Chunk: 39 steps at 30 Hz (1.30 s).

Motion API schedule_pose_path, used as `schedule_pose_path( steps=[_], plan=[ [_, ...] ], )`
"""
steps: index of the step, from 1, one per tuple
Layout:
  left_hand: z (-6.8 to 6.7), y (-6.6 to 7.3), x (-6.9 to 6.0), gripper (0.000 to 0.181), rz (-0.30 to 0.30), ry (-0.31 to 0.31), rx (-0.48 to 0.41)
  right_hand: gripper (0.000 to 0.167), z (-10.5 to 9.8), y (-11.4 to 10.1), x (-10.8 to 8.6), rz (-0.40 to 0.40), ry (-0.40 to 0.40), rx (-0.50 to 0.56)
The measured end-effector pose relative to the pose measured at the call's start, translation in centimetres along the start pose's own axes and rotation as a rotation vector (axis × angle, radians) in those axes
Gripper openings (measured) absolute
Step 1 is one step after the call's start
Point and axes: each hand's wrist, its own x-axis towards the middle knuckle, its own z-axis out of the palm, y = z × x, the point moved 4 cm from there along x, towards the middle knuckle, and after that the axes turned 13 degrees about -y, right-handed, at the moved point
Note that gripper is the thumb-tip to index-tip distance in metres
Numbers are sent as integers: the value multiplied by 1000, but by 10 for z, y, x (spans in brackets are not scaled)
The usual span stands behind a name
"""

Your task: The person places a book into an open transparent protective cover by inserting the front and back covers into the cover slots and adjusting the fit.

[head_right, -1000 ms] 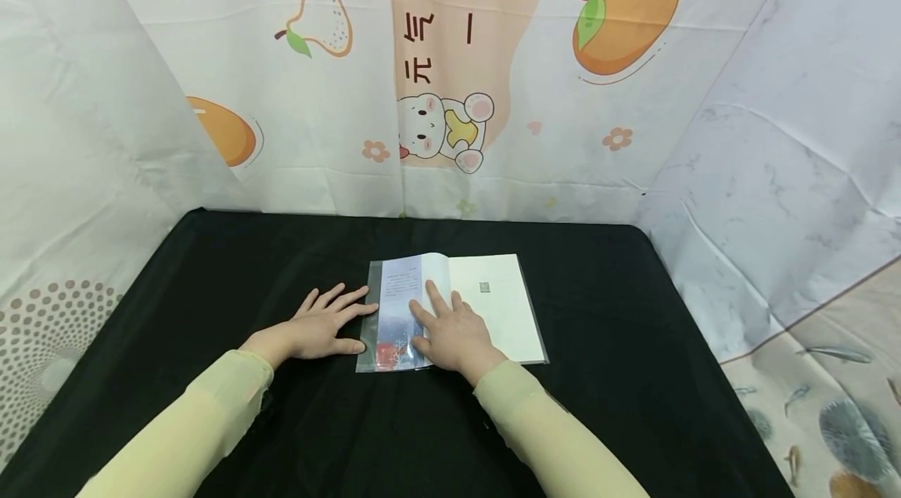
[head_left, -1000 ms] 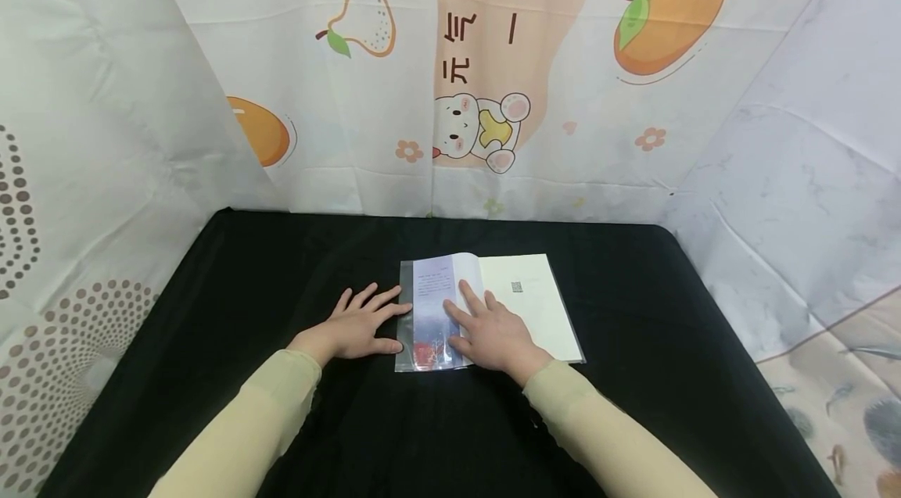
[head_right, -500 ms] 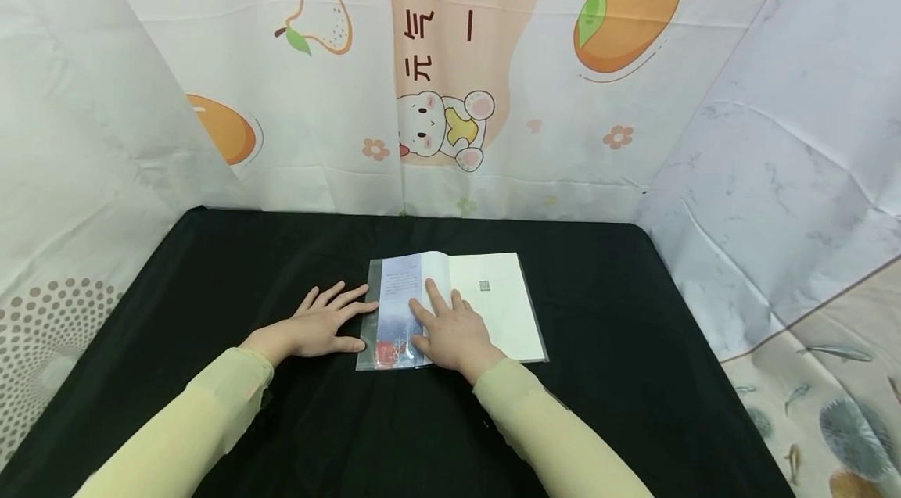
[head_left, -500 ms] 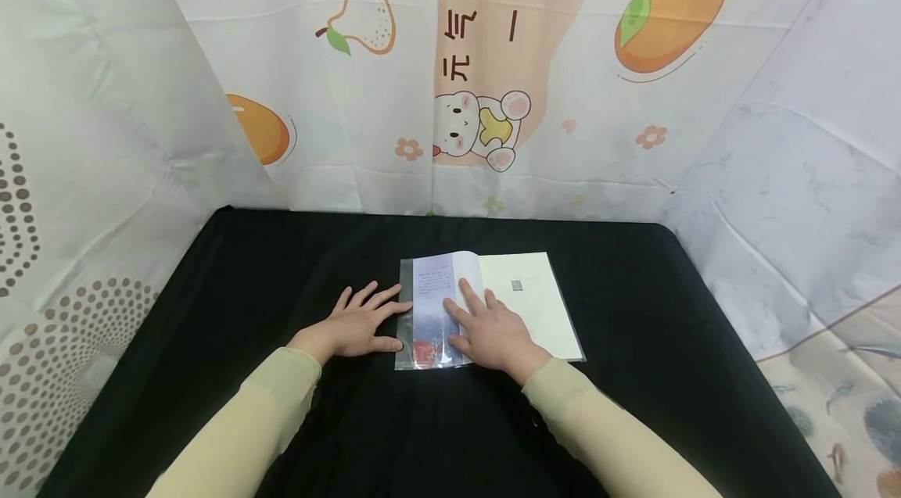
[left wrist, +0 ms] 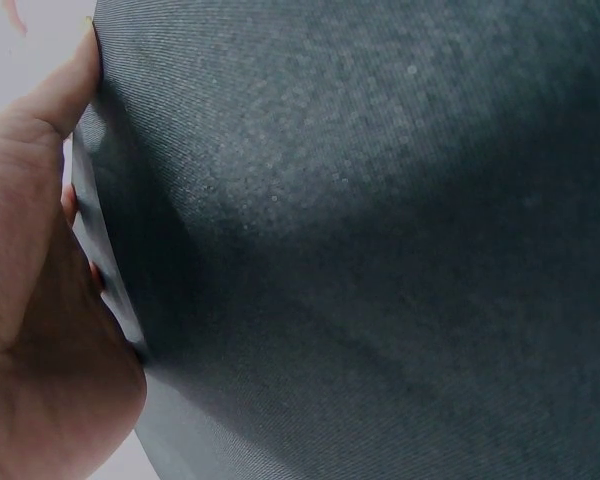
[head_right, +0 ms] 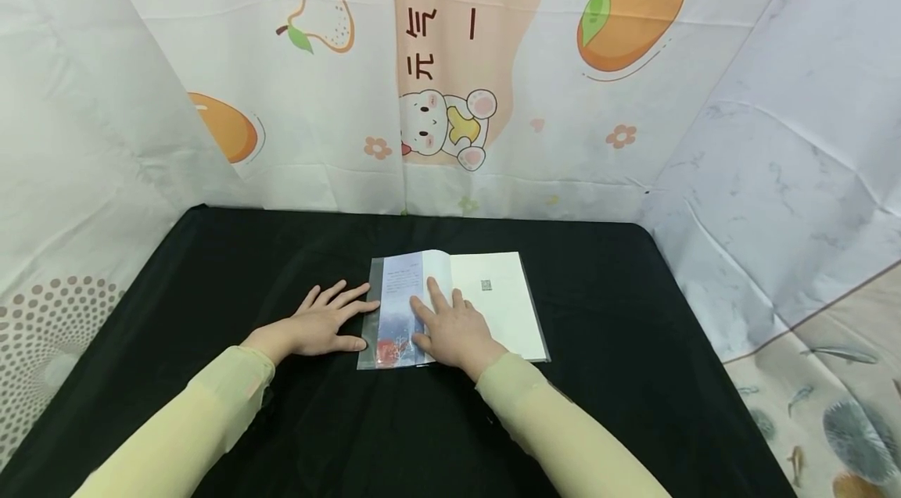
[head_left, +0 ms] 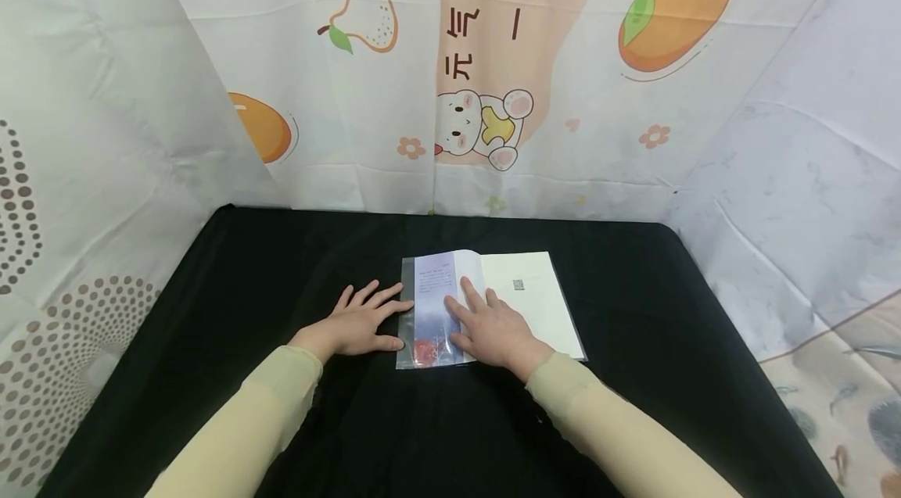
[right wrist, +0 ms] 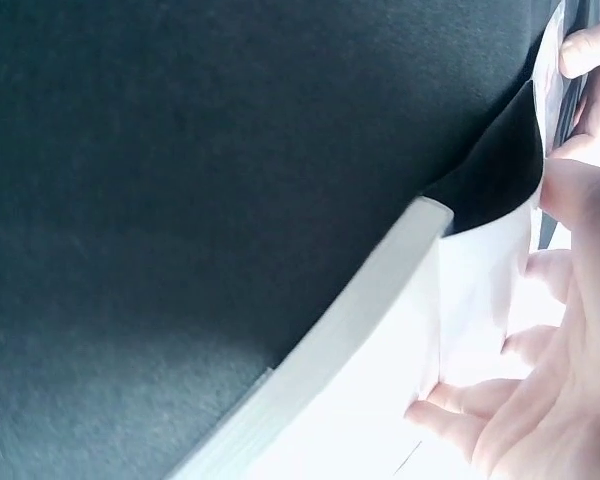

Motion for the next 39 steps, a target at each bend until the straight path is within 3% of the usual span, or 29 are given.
schedule_pose_path(
  steps=[8, 19, 25, 39],
  plan=[
    [-2, -1, 0, 73, -13, -5, 27, 68, -5, 6, 0, -44, -51, 57],
    [-3, 0, -1, 74, -27, -12, 29, 67, -14, 25, -9, -205, -163, 182],
    [-2, 0, -2, 75, -16, -12, 16, 67, -11, 37, -15, -271, -154, 191],
    [0, 0, 1, 74, -15, -8, 28, 70, 2, 50, -21, -288, -138, 234]
  ],
)
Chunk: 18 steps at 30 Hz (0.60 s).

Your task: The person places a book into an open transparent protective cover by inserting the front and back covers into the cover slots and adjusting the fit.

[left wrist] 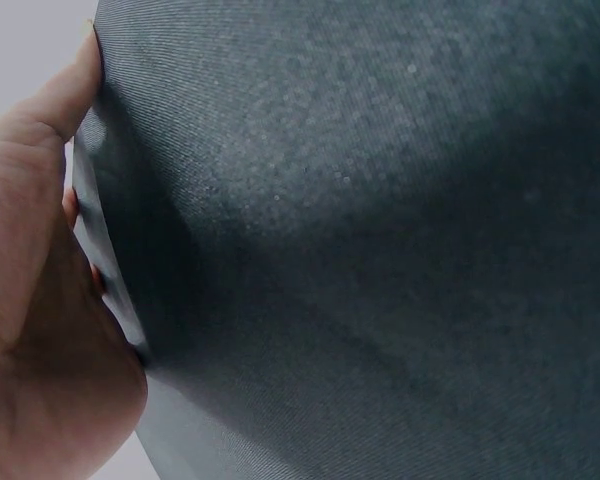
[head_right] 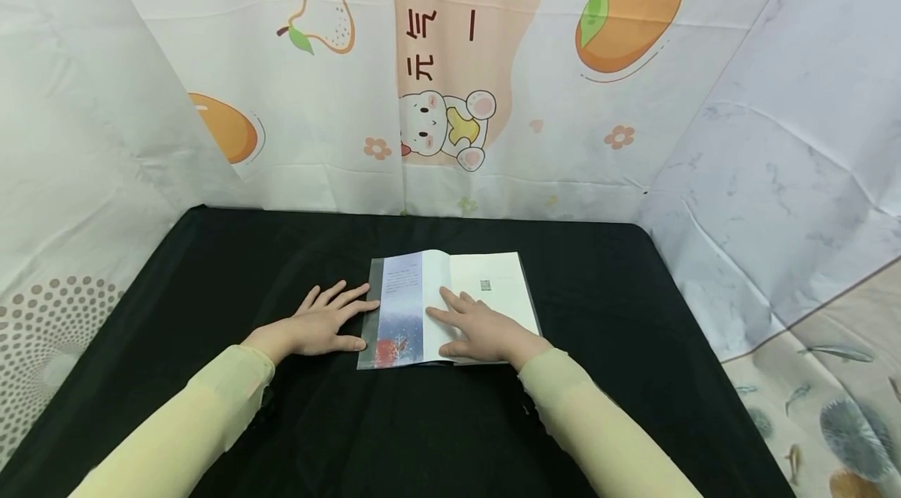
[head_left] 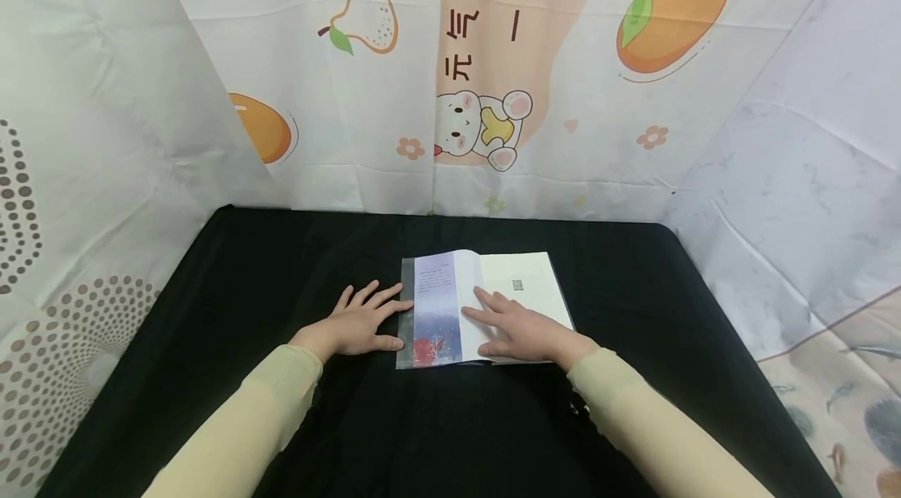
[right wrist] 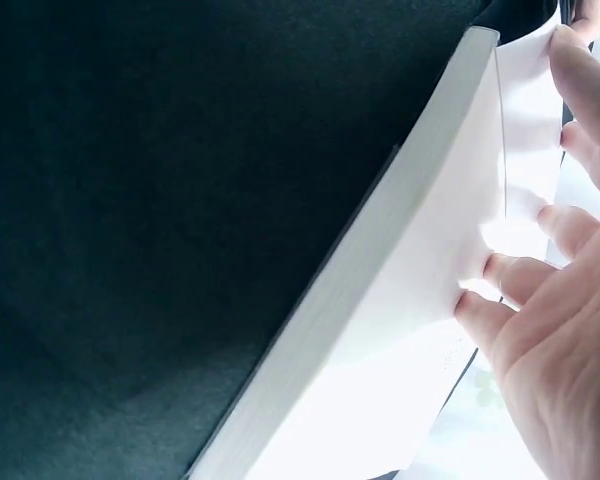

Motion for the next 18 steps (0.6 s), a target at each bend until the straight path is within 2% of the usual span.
schedule_pose_path(
  steps=[18],
  plan=[
    [1, -1, 2, 78, -6, -4, 18, 70, 4, 2, -1, 4, 5, 8]
  ],
)
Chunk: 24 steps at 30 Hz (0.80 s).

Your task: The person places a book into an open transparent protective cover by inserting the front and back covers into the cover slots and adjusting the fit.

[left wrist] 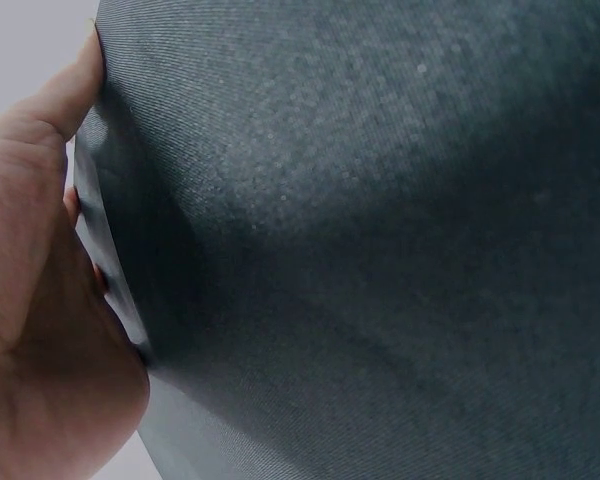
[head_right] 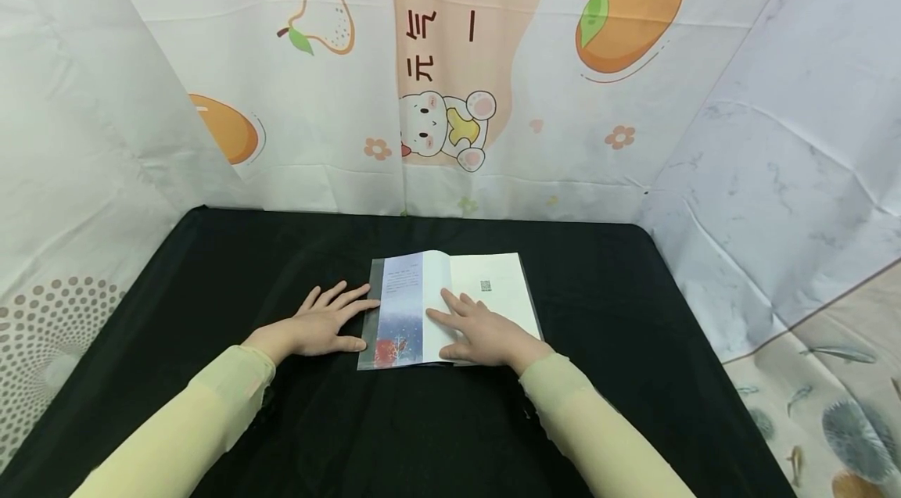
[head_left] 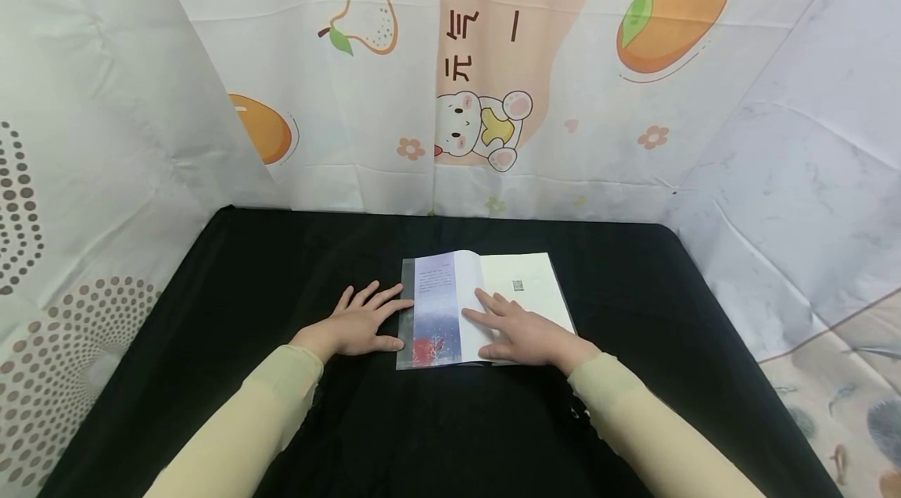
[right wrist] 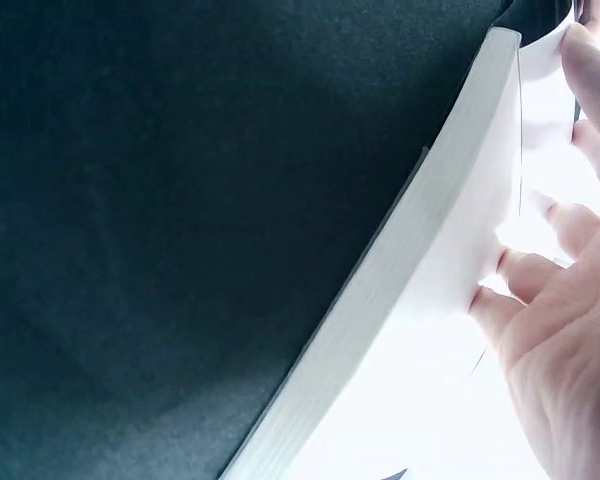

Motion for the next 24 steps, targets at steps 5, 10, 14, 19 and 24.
schedule_pose_path(
  steps=[5, 10, 14, 19, 24],
  plan=[
    [0, 1, 0, 79, 0, 1, 3, 70, 1, 0, 0, -12, 14, -14],
    [0, 1, 0, 80, 4, 1, 1, 70, 3, 1, 0, -6, 13, -18],
    [0, 1, 0, 81, 4, 1, 5, 70, 4, 1, 2, 9, 8, -22],
    [1, 0, 0, 81, 2, -3, 9, 70, 4, 0, 3, 23, 6, -33],
    [1, -1, 0, 80, 2, -6, 8, 70, 4, -2, 2, 26, 4, -35]
  ],
)
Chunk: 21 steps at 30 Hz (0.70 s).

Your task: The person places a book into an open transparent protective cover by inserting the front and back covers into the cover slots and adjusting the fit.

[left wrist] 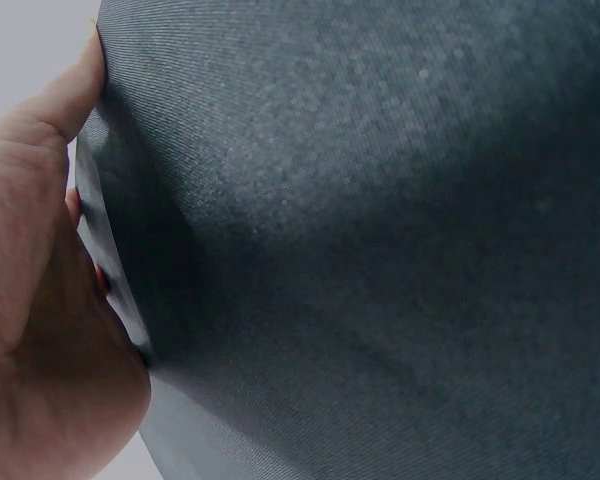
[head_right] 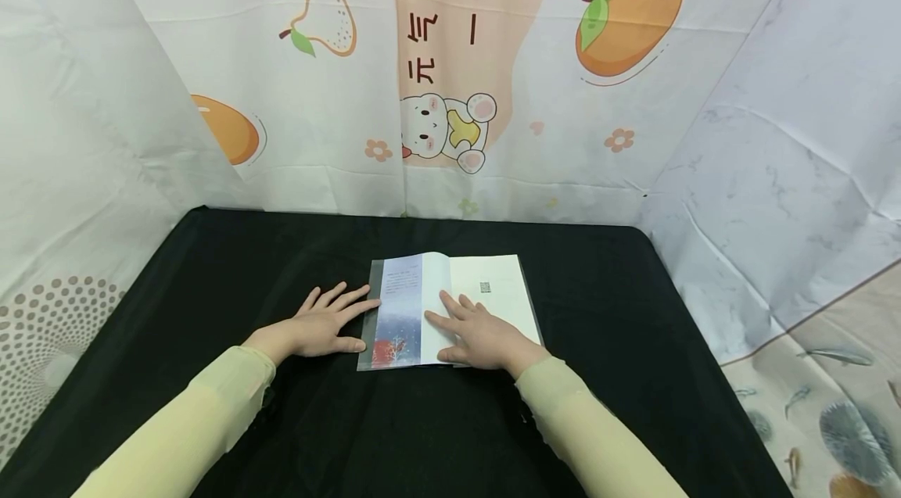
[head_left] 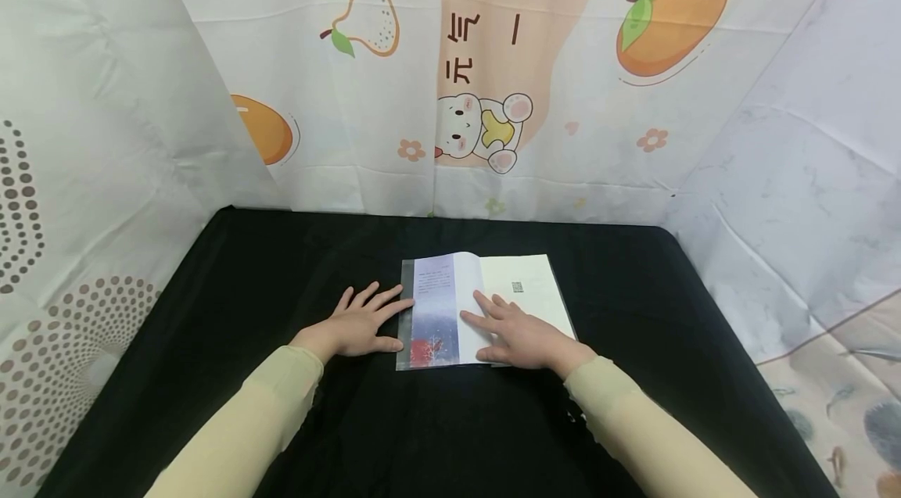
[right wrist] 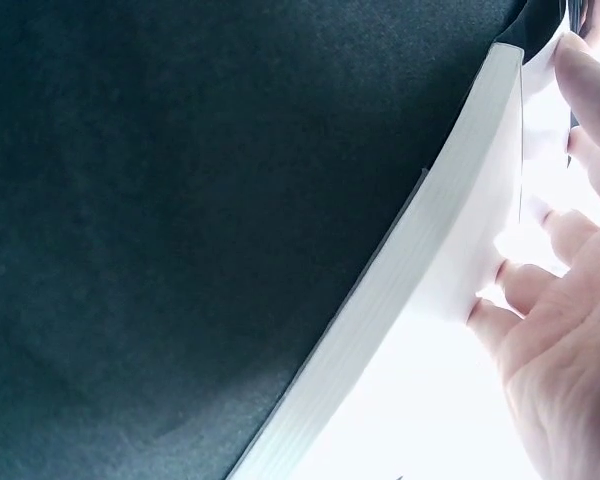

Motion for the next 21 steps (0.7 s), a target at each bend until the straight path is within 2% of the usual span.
schedule_pose_path(
  steps=[10, 21],
  plan=[
    [-1, 1, -2, 79, 17, 0, -16, 69, 0, -3, 0, -15, 1, -9],
    [7, -6, 7, 81, 18, 20, -52, 68, 1, -3, 0, -14, 6, -18]
  ],
)
